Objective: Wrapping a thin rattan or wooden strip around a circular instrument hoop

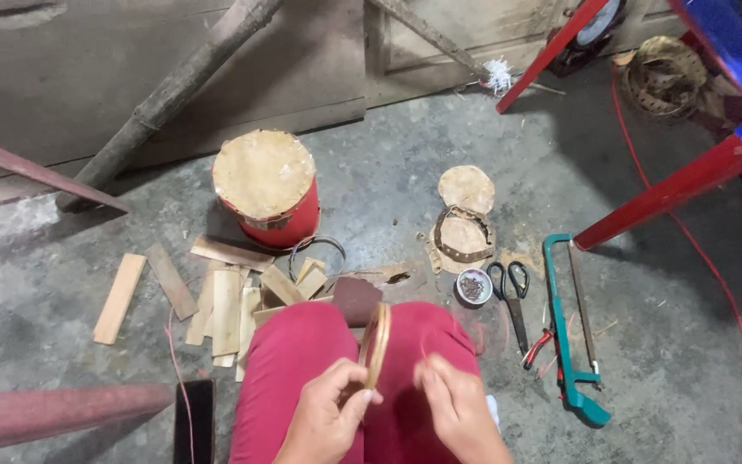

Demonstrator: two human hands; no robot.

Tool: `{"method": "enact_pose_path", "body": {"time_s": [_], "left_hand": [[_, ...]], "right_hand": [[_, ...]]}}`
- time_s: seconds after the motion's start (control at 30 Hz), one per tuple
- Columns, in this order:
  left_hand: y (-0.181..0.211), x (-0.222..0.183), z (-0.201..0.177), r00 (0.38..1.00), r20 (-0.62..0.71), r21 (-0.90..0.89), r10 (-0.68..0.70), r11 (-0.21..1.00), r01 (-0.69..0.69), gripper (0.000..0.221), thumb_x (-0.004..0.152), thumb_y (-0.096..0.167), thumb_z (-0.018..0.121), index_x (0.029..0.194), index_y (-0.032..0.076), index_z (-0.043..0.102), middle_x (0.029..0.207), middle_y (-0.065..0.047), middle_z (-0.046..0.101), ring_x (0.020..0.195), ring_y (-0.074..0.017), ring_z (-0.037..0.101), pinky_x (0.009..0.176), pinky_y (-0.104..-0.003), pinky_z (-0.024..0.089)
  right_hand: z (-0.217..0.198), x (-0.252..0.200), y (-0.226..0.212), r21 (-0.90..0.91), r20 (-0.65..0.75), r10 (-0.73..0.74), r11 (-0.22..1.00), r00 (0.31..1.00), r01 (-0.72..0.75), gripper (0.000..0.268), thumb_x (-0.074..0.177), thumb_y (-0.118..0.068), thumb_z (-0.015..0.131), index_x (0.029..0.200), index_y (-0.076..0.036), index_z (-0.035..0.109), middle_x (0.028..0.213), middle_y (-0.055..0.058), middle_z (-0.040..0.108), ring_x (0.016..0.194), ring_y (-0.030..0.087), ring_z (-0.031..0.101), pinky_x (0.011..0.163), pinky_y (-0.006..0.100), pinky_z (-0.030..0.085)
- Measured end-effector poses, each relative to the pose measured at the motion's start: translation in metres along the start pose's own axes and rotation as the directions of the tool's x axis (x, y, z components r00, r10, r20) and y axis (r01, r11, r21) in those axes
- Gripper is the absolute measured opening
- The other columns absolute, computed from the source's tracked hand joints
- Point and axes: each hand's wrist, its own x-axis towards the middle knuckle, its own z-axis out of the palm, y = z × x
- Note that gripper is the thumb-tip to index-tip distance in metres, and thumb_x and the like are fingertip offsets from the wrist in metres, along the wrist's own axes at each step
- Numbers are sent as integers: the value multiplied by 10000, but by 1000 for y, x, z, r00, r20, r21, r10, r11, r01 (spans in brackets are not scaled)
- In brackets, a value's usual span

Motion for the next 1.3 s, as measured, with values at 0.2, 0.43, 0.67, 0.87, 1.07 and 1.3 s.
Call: {"method": "enact_pose_path", "body": {"time_s": [0.2, 0.43, 0.67, 0.87, 1.07, 1.3], "left_hand": [[-2, 6, 1, 977, 97, -146, -188, 969, 201, 239, 854, -15, 691, 1061, 42, 795, 741, -50, 708, 669, -132, 658, 611, -249, 545], [3, 1, 3, 975, 205, -158, -83, 981, 117, 437, 738, 0, 729, 1171, 51, 771, 866, -36, 686, 697, -109, 625, 638, -230, 510], [-15, -1, 8, 977, 48, -420, -209, 883, 209, 106, 872, -34, 749, 903, -86, 836, 641, -98, 690, 543, -141, 589, 498, -250, 477], [-1, -4, 14, 972, 104, -337, -212, 911, 235, 119, 839, -34, 768, 872, -71, 876, 657, -87, 733, 531, -119, 576, 476, -240, 448], [-2, -9, 10, 960, 207, -285, -189, 927, 244, 87, 838, -17, 748, 755, -26, 773, 641, -37, 680, 590, -105, 562, 539, -233, 459], [18, -9, -4, 957, 209, -62, -200, 974, 217, 438, 816, 24, 667, 1248, 81, 706, 979, -52, 747, 711, -109, 656, 615, -216, 550]], "right_hand": [[-20, -43, 101, -237, 485, -57, 952, 873, 194, 94, 800, -215, 651, 709, -220, 627, 610, -92, 622, 558, 91, 585, 673, 237, 547], [-23, -37, 18, -350, 387, 40, 931, 921, 107, 168, 904, -288, 594, 863, -203, 733, 755, 20, 780, 641, 233, 735, 608, 330, 565], [-23, -36, -8, -492, 222, -51, 856, 974, 157, 132, 835, -277, 649, 921, -228, 736, 826, -7, 740, 735, 223, 720, 679, 353, 548], [-27, -16, -46, -284, 10, -389, 882, 921, 376, 326, 790, -55, 672, 1107, -95, 738, 1058, 56, 699, 938, 188, 684, 808, 299, 566], [0, 0, -67, -109, 214, -438, 877, 873, 467, 198, 796, -80, 695, 981, -119, 754, 1005, 49, 642, 871, 198, 607, 778, 309, 496], [0, 5, -47, -173, 43, -355, 918, 934, 357, 140, 800, -40, 645, 664, -70, 639, 715, 7, 618, 618, 148, 546, 600, 268, 460]]}}
